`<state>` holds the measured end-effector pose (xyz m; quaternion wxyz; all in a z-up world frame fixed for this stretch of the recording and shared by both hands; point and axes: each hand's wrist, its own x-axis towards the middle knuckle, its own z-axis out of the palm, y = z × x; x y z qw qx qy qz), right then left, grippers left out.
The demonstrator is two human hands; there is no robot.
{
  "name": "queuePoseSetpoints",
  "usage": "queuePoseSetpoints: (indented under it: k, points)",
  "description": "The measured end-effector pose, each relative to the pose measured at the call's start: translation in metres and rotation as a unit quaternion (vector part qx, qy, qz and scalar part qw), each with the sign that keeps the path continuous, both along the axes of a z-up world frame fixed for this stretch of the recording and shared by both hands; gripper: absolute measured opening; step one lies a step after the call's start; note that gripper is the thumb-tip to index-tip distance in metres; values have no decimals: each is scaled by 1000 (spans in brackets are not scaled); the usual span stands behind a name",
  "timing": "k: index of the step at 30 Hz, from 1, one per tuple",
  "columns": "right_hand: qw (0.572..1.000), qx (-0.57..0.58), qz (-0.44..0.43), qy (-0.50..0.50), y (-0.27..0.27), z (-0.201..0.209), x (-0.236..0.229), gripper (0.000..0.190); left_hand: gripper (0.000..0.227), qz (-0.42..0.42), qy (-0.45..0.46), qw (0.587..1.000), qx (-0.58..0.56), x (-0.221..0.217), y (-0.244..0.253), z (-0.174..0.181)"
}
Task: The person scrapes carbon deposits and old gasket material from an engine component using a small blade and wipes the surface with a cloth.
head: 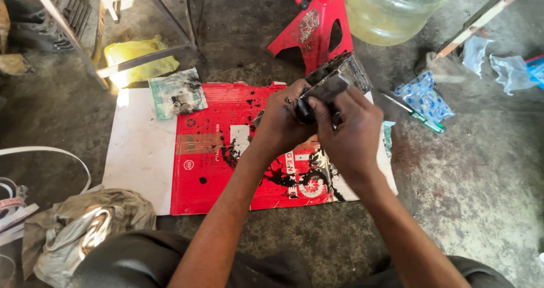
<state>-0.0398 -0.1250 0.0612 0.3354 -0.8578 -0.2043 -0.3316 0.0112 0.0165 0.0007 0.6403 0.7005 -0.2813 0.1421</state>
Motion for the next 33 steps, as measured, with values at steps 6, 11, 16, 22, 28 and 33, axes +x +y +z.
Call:
queuePoseSetpoints:
  k: [6, 11, 16, 22, 28, 33]
  points:
    - [982, -140, -118, -46, 0, -4, 7, 35, 32, 38, -8, 998, 39, -1, -1, 6]
    - [990, -115, -78, -24, -12, 4, 10, 26, 31, 21, 4, 999, 25, -2, -3, 6]
    - [991, -119, -51, -11, -7, -4, 8, 16, 39, 17, -27, 999, 23, 1, -3, 9]
    - [993, -104, -51, -9, -10, 1, 7, 10, 37, 27, -12, 999, 39, 1, -2, 10]
    - [991, -113, -67, 12, -17, 9, 7, 11, 34, 30, 22, 998, 49, -3, -1, 8]
    - [995, -81, -29, 51, -12, 7, 3, 14, 37, 23, -15, 999, 31, -1, -3, 9]
